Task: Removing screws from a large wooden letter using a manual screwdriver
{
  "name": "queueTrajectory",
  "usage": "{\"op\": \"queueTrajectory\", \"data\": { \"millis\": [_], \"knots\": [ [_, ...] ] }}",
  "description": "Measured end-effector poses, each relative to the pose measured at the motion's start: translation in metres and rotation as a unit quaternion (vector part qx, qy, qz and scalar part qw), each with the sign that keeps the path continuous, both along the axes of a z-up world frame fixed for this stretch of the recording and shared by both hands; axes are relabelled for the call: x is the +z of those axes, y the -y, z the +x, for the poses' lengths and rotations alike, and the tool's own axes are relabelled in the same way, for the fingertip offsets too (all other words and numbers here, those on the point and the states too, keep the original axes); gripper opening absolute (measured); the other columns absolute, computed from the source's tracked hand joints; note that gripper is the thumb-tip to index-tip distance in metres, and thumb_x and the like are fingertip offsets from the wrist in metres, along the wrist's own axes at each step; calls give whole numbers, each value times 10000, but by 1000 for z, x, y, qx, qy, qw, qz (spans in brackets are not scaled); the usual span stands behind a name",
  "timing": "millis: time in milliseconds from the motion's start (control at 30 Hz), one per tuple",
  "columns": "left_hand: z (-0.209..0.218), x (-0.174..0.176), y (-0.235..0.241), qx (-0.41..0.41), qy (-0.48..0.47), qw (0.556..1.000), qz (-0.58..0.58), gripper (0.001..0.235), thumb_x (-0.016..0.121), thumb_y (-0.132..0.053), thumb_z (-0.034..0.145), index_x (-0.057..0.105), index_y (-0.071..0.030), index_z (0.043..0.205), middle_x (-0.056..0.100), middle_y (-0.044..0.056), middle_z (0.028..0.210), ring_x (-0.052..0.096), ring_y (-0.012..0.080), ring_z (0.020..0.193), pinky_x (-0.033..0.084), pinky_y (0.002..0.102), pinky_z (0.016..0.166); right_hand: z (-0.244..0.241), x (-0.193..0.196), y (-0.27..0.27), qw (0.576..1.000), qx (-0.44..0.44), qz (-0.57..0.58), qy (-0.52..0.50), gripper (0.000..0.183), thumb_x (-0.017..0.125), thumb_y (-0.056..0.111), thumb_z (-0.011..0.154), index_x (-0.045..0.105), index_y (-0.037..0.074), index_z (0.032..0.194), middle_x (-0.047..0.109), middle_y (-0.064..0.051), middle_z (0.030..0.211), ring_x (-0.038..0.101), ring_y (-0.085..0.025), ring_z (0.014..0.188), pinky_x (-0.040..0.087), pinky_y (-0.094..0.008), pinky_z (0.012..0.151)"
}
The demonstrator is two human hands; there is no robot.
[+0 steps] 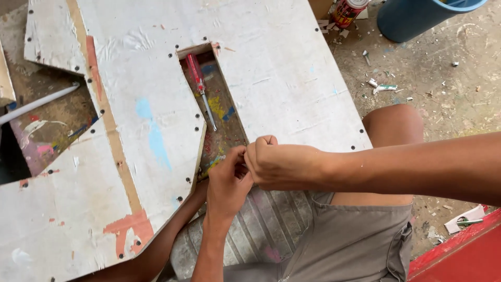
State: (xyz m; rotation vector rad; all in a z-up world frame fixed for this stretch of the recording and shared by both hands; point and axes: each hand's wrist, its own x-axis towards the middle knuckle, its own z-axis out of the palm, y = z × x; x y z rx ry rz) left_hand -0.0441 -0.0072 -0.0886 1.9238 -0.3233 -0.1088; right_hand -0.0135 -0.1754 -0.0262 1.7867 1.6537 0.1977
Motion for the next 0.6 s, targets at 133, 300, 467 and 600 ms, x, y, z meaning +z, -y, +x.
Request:
{"op": "queueTrajectory", "data": {
  "millis": [133,300,467,600],
  "knots": [
    [-4,-20,0,9,12,1000,2,200,762,-47,906,671,-74,1083,742,153,789,707,301,608,545,379,452,-6,-29,3,999,4,33,16,255,529,156,841,581,102,597,477,-68,530,449,-215,487,320,-297,428],
    [-7,-38,-4,0,141,986,88,339,812,-63,855,692,-34,1171,771,67,952,724,169,721,581,300,613,-14,-3,8,980,-19,75,186,270,394,7,699,241,205,599,274,24,548,196,-99,522,134,-273,525],
    [-4,-25,-3,4,101,994,46,248,764,-10,824,718,-74,1059,758,23,874,640,131,679,488,294,602,-15,-16,-8,984,-141,63,90,375,426,-19,524,171,235,631,155,55,608,90,-137,601,72,-292,542],
    [-5,-34,-2,20,121,992,41,240,746,47,792,544,-76,747,596,40,642,464,142,569,360,334,533,14,19,-32,848,-440,-1,-294,240,646,83,923,713,278,801,736,75,841,697,-168,764,516,-317,609]
  ]
}}
